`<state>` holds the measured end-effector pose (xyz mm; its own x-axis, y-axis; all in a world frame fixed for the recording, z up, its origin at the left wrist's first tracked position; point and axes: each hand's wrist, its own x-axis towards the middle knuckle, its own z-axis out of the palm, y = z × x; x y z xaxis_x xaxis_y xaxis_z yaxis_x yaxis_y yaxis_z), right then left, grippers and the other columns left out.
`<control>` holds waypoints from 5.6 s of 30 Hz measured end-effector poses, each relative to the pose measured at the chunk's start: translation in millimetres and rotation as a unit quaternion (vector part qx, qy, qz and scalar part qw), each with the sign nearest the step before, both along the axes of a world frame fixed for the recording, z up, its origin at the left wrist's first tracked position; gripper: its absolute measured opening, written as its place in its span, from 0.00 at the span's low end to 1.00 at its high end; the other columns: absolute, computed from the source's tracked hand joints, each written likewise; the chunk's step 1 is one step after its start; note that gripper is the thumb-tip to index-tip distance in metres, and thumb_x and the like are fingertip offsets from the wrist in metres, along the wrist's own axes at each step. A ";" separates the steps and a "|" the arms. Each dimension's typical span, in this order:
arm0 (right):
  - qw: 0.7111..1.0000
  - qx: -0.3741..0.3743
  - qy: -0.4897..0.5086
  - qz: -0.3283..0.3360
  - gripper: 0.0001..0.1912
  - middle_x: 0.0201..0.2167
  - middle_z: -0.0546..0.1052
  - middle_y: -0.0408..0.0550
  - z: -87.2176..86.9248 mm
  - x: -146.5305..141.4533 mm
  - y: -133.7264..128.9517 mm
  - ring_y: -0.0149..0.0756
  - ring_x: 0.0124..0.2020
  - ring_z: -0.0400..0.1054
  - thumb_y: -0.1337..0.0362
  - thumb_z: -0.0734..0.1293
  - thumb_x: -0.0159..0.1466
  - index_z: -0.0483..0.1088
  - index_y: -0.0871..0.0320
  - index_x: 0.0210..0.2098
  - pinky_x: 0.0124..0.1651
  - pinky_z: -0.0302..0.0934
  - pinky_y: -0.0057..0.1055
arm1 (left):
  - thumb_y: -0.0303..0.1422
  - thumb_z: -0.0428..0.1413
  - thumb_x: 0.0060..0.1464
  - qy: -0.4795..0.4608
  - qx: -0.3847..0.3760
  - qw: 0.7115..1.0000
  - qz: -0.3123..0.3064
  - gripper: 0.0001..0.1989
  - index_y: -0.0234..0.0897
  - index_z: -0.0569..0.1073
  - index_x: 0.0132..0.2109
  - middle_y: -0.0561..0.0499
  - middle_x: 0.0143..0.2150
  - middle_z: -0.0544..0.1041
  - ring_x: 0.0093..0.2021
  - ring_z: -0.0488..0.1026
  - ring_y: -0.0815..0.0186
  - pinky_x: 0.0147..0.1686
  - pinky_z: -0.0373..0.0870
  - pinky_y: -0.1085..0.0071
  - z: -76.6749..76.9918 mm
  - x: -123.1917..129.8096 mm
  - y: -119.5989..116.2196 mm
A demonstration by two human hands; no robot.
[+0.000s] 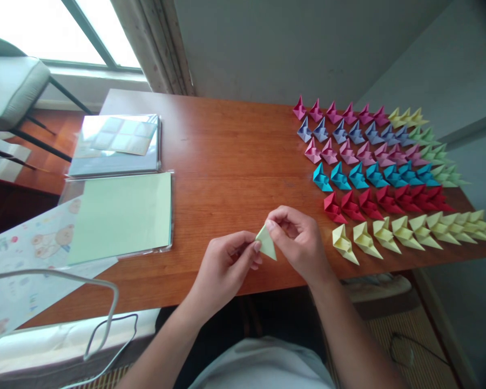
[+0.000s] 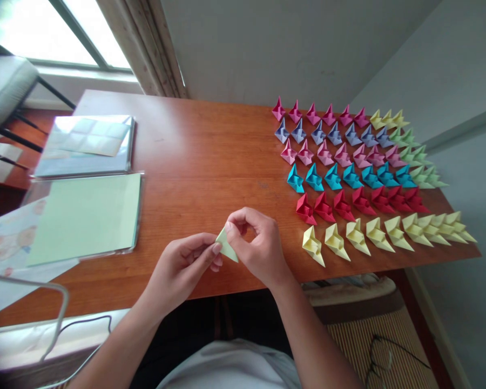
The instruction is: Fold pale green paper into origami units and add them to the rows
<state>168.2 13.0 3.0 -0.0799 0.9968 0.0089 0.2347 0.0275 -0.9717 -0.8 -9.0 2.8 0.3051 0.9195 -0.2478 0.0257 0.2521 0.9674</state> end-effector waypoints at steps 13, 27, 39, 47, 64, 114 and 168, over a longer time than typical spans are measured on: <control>0.994 0.056 -0.093 0.006 0.13 0.26 0.74 0.42 1.5 -4.1 -0.6 0.31 0.27 0.66 0.58 0.65 0.69 0.71 0.55 0.29 0.31 0.59 0.29 | 0.38 0.58 0.62 -0.017 -0.006 1.000 0.021 0.13 0.33 0.75 0.33 0.50 0.26 0.77 0.27 0.74 0.70 0.29 0.73 0.77 0.3 2.6 0.1; 0.995 0.044 -0.089 0.003 0.13 0.20 0.71 0.38 -8.5 -3.4 -13.6 0.26 0.21 0.62 0.57 0.67 0.69 0.72 0.57 0.30 0.26 0.54 0.25 | 0.38 0.62 0.59 -0.078 -0.034 0.994 0.072 0.12 0.32 0.78 0.35 0.50 0.29 0.80 0.28 0.76 0.70 0.29 0.74 0.78 -0.5 5.8 1.0; 0.999 0.017 -0.030 0.016 0.08 0.18 0.70 0.36 -12.9 -0.1 -21.4 0.25 0.19 0.64 0.60 0.67 0.69 0.73 0.56 0.35 0.24 0.57 0.22 | 0.36 0.61 0.60 -0.060 -0.010 0.994 0.090 0.11 0.32 0.78 0.34 0.52 0.27 0.79 0.27 0.76 0.73 0.28 0.72 0.81 -1.3 5.6 -0.2; 0.999 0.018 -0.030 0.023 0.06 0.21 0.73 0.38 -16.1 4.2 -27.0 0.26 0.21 0.68 0.61 0.68 0.68 0.75 0.56 0.39 0.27 0.61 0.22 | 0.36 0.61 0.61 -0.045 0.009 0.994 0.102 0.09 0.33 0.78 0.38 0.51 0.29 0.81 0.27 0.76 0.72 0.27 0.71 0.80 -3.9 4.6 -1.2; 0.994 0.075 -0.073 0.000 0.05 0.28 0.77 0.41 -2.3 0.7 -13.9 0.29 0.29 0.69 0.65 0.68 0.66 0.73 0.56 0.33 0.35 0.62 0.26 | 0.38 0.56 0.64 0.054 0.083 0.995 0.004 0.12 0.35 0.74 0.35 0.51 0.28 0.77 0.27 0.73 0.69 0.29 0.70 0.75 -10.4 4.8 -5.0; 0.941 0.198 -0.272 -0.031 0.08 0.29 0.74 0.45 -6.9 -6.8 -28.9 0.36 0.31 0.70 0.73 0.63 0.65 0.70 0.55 0.38 0.36 0.63 0.31 | 0.25 0.55 0.61 0.212 0.320 0.921 0.068 0.21 0.41 0.73 0.60 0.44 0.53 0.81 0.49 0.79 0.61 0.49 0.74 0.70 -16.8 10.5 -22.9; 0.996 -0.056 0.044 0.052 0.04 0.35 0.75 0.43 3.0 11.5 -30.4 0.34 0.38 0.70 0.61 0.68 0.68 0.73 0.54 0.40 0.43 0.65 0.31 | 0.38 0.61 0.60 -0.032 -0.016 0.998 0.060 0.10 0.34 0.77 0.40 0.51 0.34 0.78 0.33 0.73 0.70 0.35 0.70 0.76 3.4 -0.4 -11.4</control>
